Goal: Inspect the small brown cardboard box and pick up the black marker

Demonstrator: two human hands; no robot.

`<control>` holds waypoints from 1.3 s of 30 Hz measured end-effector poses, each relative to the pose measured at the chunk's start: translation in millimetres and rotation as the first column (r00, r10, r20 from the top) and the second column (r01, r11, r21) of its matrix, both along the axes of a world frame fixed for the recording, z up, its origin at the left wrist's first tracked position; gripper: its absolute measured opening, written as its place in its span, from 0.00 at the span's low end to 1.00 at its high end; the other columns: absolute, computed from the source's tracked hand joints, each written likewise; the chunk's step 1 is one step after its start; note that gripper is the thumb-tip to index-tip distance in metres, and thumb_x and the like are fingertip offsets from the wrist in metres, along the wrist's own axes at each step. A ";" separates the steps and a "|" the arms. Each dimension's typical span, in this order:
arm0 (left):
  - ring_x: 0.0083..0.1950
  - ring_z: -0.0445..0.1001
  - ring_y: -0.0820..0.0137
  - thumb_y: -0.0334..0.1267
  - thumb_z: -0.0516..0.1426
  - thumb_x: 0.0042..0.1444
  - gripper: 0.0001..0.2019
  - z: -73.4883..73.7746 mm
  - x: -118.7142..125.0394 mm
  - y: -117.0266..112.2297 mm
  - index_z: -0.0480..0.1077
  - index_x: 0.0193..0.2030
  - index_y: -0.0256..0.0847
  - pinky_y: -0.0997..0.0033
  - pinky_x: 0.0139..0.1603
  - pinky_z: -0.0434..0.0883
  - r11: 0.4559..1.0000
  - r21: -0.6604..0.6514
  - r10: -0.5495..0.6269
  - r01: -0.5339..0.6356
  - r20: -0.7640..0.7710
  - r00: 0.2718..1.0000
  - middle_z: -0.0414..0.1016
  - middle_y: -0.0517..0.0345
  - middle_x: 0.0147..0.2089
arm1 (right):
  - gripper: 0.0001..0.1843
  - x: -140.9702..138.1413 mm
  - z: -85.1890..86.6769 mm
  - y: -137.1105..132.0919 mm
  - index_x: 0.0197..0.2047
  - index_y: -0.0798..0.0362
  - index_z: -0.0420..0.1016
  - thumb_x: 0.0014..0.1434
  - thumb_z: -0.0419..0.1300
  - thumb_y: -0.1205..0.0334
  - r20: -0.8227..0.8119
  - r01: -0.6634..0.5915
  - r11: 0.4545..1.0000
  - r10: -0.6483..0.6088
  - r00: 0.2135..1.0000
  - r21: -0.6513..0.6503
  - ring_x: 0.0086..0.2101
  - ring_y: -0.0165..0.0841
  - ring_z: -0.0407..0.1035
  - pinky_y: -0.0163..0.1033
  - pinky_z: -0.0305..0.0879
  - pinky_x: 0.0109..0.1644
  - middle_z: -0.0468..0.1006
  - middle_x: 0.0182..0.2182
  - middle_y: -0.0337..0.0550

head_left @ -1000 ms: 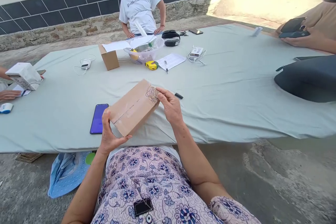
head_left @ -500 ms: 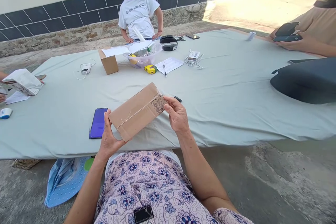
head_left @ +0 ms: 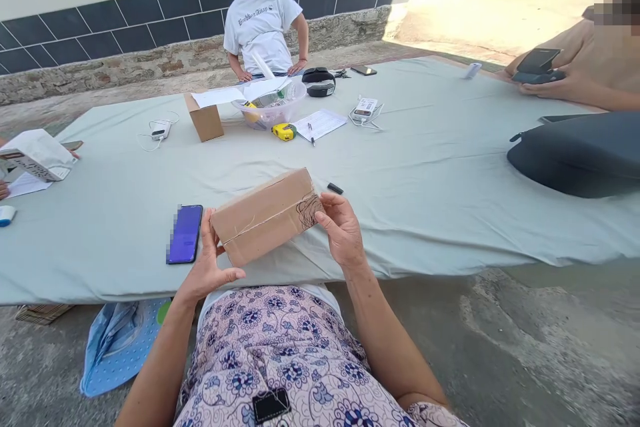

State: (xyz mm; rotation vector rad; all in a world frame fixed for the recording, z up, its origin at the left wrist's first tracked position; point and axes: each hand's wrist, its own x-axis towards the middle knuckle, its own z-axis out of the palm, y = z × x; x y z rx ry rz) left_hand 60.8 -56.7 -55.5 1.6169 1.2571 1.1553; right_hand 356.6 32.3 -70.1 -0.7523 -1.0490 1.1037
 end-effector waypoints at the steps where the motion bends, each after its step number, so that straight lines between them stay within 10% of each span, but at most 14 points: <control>1: 0.83 0.48 0.43 0.60 0.72 0.49 0.66 -1.2 -0.6 2.1 0.28 0.80 0.61 0.43 0.69 0.72 1.000 0.007 0.014 -0.015 0.036 0.999 0.33 0.40 0.85 | 0.23 0.7 -0.1 -1.5 0.51 0.41 0.77 0.53 0.74 0.51 0.008 -0.009 1.000 0.009 1.000 0.003 0.47 0.38 0.73 0.44 0.74 0.50 0.79 0.44 0.41; 11: 0.84 0.46 0.50 0.51 0.68 0.58 0.39 -9.3 -2.5 14.9 0.52 0.69 0.57 0.40 0.80 0.54 0.977 0.097 0.177 -0.188 0.110 0.978 0.42 0.45 0.83 | 0.27 -0.7 6.5 -13.8 0.51 0.44 0.76 0.59 0.66 0.33 0.148 -0.078 0.995 0.087 0.985 -0.063 0.36 0.34 0.67 0.41 0.70 0.42 0.72 0.34 0.37; 21: 0.82 0.52 0.49 0.43 0.65 0.59 0.49 -7.7 8.8 7.3 0.42 0.80 0.57 0.46 0.76 0.65 0.986 0.010 0.165 -0.167 0.095 0.982 0.42 0.49 0.84 | 0.35 -3.9 14.3 -18.4 0.30 0.47 0.65 0.48 0.67 0.22 0.115 -0.070 0.960 0.105 0.988 -0.273 0.30 0.30 0.57 0.36 0.62 0.34 0.61 0.27 0.33; 27: 0.86 0.33 0.52 0.39 0.64 0.59 0.45 10.0 22.6 13.1 0.46 0.78 0.56 0.47 0.82 0.50 0.975 0.166 0.158 -0.146 -0.066 0.985 0.31 0.52 0.86 | 0.30 -0.3 5.2 -20.7 0.33 0.46 0.68 0.50 0.67 0.27 0.093 -0.026 0.941 0.061 0.994 -0.338 0.36 0.32 0.64 0.36 0.69 0.38 0.69 0.33 0.35; 39: 0.74 0.63 0.55 0.50 0.63 0.62 0.26 16.5 52.1 12.7 0.62 0.62 0.46 0.56 0.75 0.63 0.909 0.158 0.395 -0.385 -0.032 0.918 0.62 0.46 0.72 | 0.29 -13.1 -2.8 -30.0 0.56 0.45 0.73 0.61 0.62 0.34 0.528 0.290 0.956 -0.225 0.819 -0.041 0.47 0.46 0.71 0.52 0.73 0.50 0.77 0.51 0.50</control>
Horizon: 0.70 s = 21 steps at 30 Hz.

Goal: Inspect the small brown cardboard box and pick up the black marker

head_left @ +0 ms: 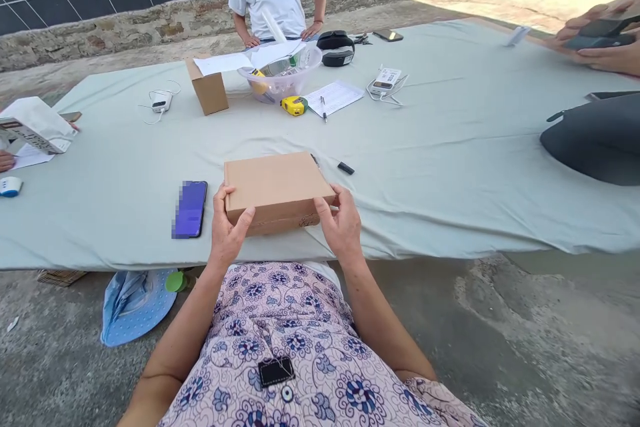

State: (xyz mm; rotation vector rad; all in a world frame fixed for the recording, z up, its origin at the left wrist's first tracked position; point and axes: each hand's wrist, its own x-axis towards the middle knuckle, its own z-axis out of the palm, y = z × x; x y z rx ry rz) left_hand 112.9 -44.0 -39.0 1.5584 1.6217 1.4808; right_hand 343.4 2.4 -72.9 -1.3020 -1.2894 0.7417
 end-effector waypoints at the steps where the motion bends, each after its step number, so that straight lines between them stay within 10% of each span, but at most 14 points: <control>1: 0.74 0.63 0.55 0.49 0.64 0.61 0.26 -1.3 1.4 -0.4 0.63 0.61 0.46 0.56 0.75 0.63 1.000 0.000 0.014 -0.014 0.002 1.000 0.61 0.46 0.72 | 0.34 -1.9 0.5 -1.3 0.58 0.46 0.72 0.58 0.65 0.33 0.038 0.002 1.000 -0.002 0.999 -0.013 0.49 0.48 0.71 0.53 0.73 0.52 0.76 0.53 0.52; 10: 0.81 0.54 0.52 0.41 0.67 0.57 0.49 -8.3 22.7 -12.8 0.44 0.79 0.47 0.52 0.80 0.57 0.997 0.047 0.068 -0.068 -0.013 0.998 0.50 0.42 0.82 | 0.55 -14.4 -7.7 -5.7 0.67 0.48 0.64 0.43 0.75 0.32 -0.082 -0.038 0.988 0.026 0.996 -0.150 0.62 0.55 0.66 0.59 0.73 0.60 0.69 0.64 0.58; 21: 0.81 0.56 0.54 0.38 0.64 0.58 0.47 -16.5 13.3 -12.2 0.47 0.80 0.47 0.55 0.80 0.58 0.998 0.044 0.041 -0.043 0.040 0.998 0.52 0.45 0.82 | 0.28 -5.1 -14.4 0.1 0.52 0.46 0.71 0.55 0.69 0.40 -0.248 -0.118 0.990 0.096 0.964 -0.077 0.48 0.43 0.76 0.51 0.76 0.52 0.79 0.51 0.49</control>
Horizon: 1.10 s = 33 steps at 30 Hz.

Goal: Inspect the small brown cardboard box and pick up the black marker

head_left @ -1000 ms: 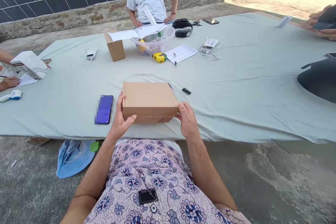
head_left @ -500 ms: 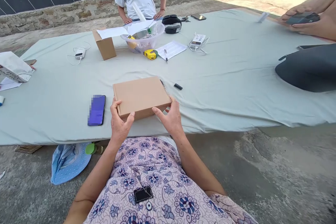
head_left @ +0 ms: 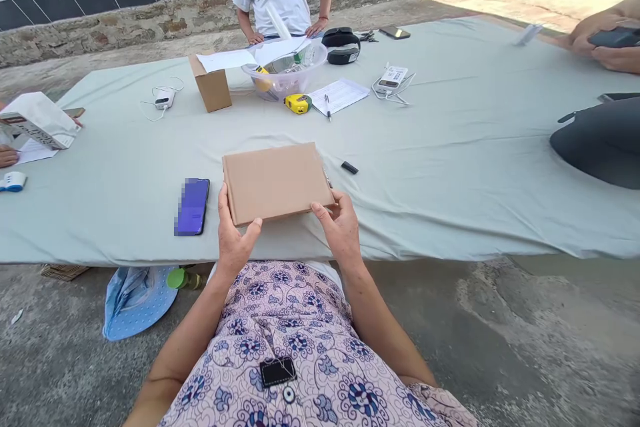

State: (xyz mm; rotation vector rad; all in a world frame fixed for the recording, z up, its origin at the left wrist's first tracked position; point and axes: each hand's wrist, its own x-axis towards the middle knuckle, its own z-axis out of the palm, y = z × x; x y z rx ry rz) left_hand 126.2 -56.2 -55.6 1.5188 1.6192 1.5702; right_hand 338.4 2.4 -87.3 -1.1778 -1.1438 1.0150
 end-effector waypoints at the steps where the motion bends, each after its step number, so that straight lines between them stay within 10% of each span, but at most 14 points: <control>1: 0.80 0.57 0.54 0.37 0.64 0.57 0.47 -1.4 -1.2 0.7 0.47 0.80 0.46 0.55 0.80 0.59 1.000 0.019 0.002 -0.002 0.002 1.000 0.52 0.44 0.81 | 0.26 -0.1 0.8 -0.5 0.51 0.46 0.70 0.56 0.68 0.41 -0.014 -0.009 1.000 0.009 1.000 0.015 0.47 0.42 0.76 0.50 0.76 0.51 0.79 0.49 0.47; 27: 0.84 0.47 0.58 0.32 0.62 0.57 0.49 -33.4 -19.3 18.8 0.42 0.81 0.49 0.51 0.83 0.49 0.999 -0.032 -0.034 0.036 0.067 0.997 0.48 0.46 0.83 | 0.16 -3.5 -15.0 5.3 0.44 0.46 0.70 0.56 0.67 0.50 -0.021 -0.021 1.000 0.021 1.000 -0.014 0.54 0.45 0.77 0.54 0.74 0.55 0.82 0.49 0.47; 33: 0.79 0.59 0.58 0.31 0.63 0.56 0.48 -35.0 -22.5 21.0 0.45 0.79 0.50 0.51 0.80 0.57 0.999 -0.034 0.023 -0.022 0.035 0.999 0.54 0.45 0.80 | 0.16 -7.0 -16.1 6.7 0.42 0.46 0.69 0.55 0.66 0.50 -0.003 -0.032 0.999 0.032 0.999 -0.029 0.54 0.46 0.77 0.56 0.75 0.56 0.82 0.47 0.46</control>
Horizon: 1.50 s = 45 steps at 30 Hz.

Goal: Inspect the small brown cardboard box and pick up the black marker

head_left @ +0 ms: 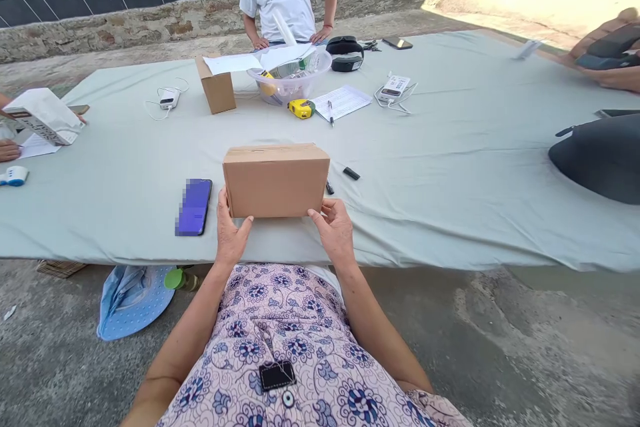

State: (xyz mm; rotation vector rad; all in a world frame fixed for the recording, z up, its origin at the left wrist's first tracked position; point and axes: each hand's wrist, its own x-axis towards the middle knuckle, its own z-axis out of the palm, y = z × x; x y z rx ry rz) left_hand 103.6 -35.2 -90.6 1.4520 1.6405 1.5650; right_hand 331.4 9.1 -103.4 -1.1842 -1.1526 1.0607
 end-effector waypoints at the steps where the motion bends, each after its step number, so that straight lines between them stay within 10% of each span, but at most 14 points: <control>1: 0.78 0.60 0.58 0.32 0.64 0.56 0.48 -0.4 -0.2 0.4 0.46 0.79 0.51 0.52 0.79 0.60 1.000 -0.002 0.006 -0.006 0.003 1.000 0.56 0.45 0.79 | 0.16 -0.4 -0.4 0.2 0.42 0.46 0.69 0.55 0.66 0.49 0.017 -0.006 1.000 0.006 1.000 -0.002 0.55 0.46 0.77 0.56 0.75 0.56 0.82 0.47 0.46; 13: 0.63 0.72 0.57 0.51 0.63 0.61 0.31 4.4 5.5 -6.6 0.58 0.66 0.43 0.53 0.65 0.70 0.997 -0.027 0.071 -0.068 0.117 0.991 0.70 0.41 0.63 | 0.29 9.7 13.8 -2.0 0.53 0.48 0.71 0.55 0.67 0.40 0.163 -0.070 0.995 0.081 0.983 -0.067 0.54 0.49 0.76 0.63 0.69 0.63 0.82 0.52 0.52; 26: 0.63 0.73 0.55 0.65 0.65 0.56 0.39 31.5 12.8 -0.5 0.61 0.64 0.42 0.57 0.61 0.72 0.989 0.092 0.105 -0.120 0.159 0.982 0.69 0.40 0.64 | 0.48 -4.8 40.0 -10.2 0.73 0.46 0.58 0.56 0.69 0.37 0.291 0.008 0.975 -0.075 0.954 0.223 0.66 0.53 0.65 0.65 0.66 0.68 0.69 0.67 0.59; 45: 0.63 0.72 0.58 0.49 0.65 0.59 0.33 22.7 12.0 -6.3 0.58 0.67 0.42 0.59 0.64 0.72 0.977 0.151 0.136 -0.149 0.094 0.986 0.68 0.41 0.65 | 0.38 -8.4 36.7 -13.5 0.70 0.46 0.63 0.60 0.67 0.48 0.203 0.037 0.969 -0.089 0.975 0.244 0.60 0.48 0.71 0.59 0.73 0.62 0.70 0.62 0.56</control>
